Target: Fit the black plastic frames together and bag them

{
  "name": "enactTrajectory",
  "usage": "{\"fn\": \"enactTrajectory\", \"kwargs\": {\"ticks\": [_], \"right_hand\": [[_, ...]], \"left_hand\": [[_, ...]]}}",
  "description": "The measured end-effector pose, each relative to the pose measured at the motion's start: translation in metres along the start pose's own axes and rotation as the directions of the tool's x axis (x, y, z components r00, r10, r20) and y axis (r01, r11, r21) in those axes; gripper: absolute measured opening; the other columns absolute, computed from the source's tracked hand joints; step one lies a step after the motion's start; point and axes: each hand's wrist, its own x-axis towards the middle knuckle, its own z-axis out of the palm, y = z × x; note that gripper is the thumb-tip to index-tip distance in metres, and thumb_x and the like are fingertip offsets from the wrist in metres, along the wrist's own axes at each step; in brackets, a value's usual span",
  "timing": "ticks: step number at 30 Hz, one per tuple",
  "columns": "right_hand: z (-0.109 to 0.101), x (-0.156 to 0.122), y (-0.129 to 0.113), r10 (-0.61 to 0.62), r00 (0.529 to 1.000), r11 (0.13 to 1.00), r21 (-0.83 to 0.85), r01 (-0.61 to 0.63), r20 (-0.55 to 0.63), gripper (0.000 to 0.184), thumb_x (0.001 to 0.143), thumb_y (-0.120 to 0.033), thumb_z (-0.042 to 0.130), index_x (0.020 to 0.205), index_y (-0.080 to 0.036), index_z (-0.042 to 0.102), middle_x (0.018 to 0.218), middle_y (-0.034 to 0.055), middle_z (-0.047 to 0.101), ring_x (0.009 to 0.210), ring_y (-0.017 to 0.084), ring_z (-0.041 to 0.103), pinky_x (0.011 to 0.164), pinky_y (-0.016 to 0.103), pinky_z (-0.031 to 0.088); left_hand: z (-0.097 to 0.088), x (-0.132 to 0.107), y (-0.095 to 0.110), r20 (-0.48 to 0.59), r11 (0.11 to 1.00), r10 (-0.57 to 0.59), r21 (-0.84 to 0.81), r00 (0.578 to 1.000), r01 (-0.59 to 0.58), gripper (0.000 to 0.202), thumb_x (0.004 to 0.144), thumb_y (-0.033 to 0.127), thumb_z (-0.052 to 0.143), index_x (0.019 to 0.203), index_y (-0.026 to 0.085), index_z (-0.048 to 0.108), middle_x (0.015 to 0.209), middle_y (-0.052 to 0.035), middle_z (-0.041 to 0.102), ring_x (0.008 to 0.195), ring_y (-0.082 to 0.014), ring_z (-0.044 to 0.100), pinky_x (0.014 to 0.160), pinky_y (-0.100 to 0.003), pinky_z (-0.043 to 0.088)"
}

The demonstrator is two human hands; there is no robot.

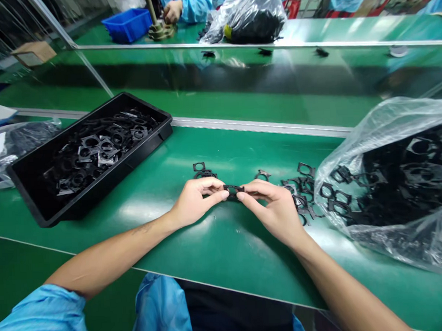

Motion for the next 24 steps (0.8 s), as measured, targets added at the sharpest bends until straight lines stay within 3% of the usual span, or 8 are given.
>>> {"fn": "enactTrajectory", "kwargs": {"ticks": [4, 8, 14, 18, 24], "right_hand": [[-0.001, 0.001, -0.003, -0.030, 0.993, 0.999, -0.039, 0.035, 0.111, 0.022, 0.094, -0.030, 0.065, 0.077, -0.020, 0.075, 0.075, 0.0027, 0.069, 0.070, 0.016, 0.061, 0.067, 0.027, 0.047], [-0.003, 0.002, -0.004, -0.019, 0.990, 1.000, -0.019, 0.021, 0.143, 0.039, 0.096, -0.043, 0.064, 0.065, -0.019, 0.068, 0.068, 0.0014, 0.062, 0.068, 0.015, 0.056, 0.068, 0.028, 0.045], [-0.004, 0.002, -0.006, 0.122, 0.977, 0.968, 0.197, -0.156, 0.174, 0.045, 0.080, -0.061, 0.076, 0.066, -0.018, 0.070, 0.068, 0.0022, 0.062, 0.067, 0.016, 0.055, 0.064, 0.029, 0.045], [-0.002, 0.004, -0.007, 0.224, 0.956, 0.907, 0.319, -0.276, 0.191, 0.044, 0.070, -0.060, 0.084, 0.070, -0.018, 0.070, 0.073, 0.0028, 0.068, 0.070, 0.018, 0.061, 0.070, 0.032, 0.051], [-0.003, 0.005, -0.006, 0.267, 0.940, 0.852, 0.403, -0.333, 0.212, 0.043, 0.064, -0.055, 0.090, 0.065, -0.018, 0.068, 0.068, 0.0009, 0.067, 0.065, 0.015, 0.060, 0.070, 0.031, 0.054]], "left_hand": [[0.001, -0.001, 0.001, 0.016, 0.999, 0.026, -0.046, 1.000, -0.025, 0.025, 0.079, 0.037, 0.080, 0.084, 0.013, 0.075, 0.078, -0.0049, 0.074, 0.072, -0.0152, 0.070, 0.073, -0.026, 0.059], [0.002, -0.001, 0.003, 0.074, 0.994, 0.038, -0.108, 0.997, -0.030, 0.030, 0.082, 0.043, 0.079, 0.087, 0.013, 0.075, 0.079, -0.0060, 0.076, 0.072, -0.0156, 0.072, 0.072, -0.026, 0.060], [0.000, 0.000, 0.009, 0.171, 0.984, 0.021, -0.175, 0.985, 0.010, 0.037, 0.081, 0.048, 0.080, 0.087, 0.012, 0.074, 0.079, -0.0074, 0.076, 0.069, -0.0163, 0.073, 0.070, -0.027, 0.061], [0.000, 0.000, 0.010, 0.143, 0.987, 0.002, -0.159, 0.990, 0.021, 0.038, 0.079, 0.050, 0.081, 0.083, 0.013, 0.075, 0.075, -0.0067, 0.076, 0.066, -0.0159, 0.071, 0.068, -0.027, 0.061], [0.000, 0.000, 0.010, 0.168, 0.989, 0.008, -0.149, 0.986, 0.017, 0.038, 0.080, 0.050, 0.080, 0.080, 0.013, 0.074, 0.076, -0.0077, 0.076, 0.067, -0.0163, 0.071, 0.067, -0.027, 0.061]]}}
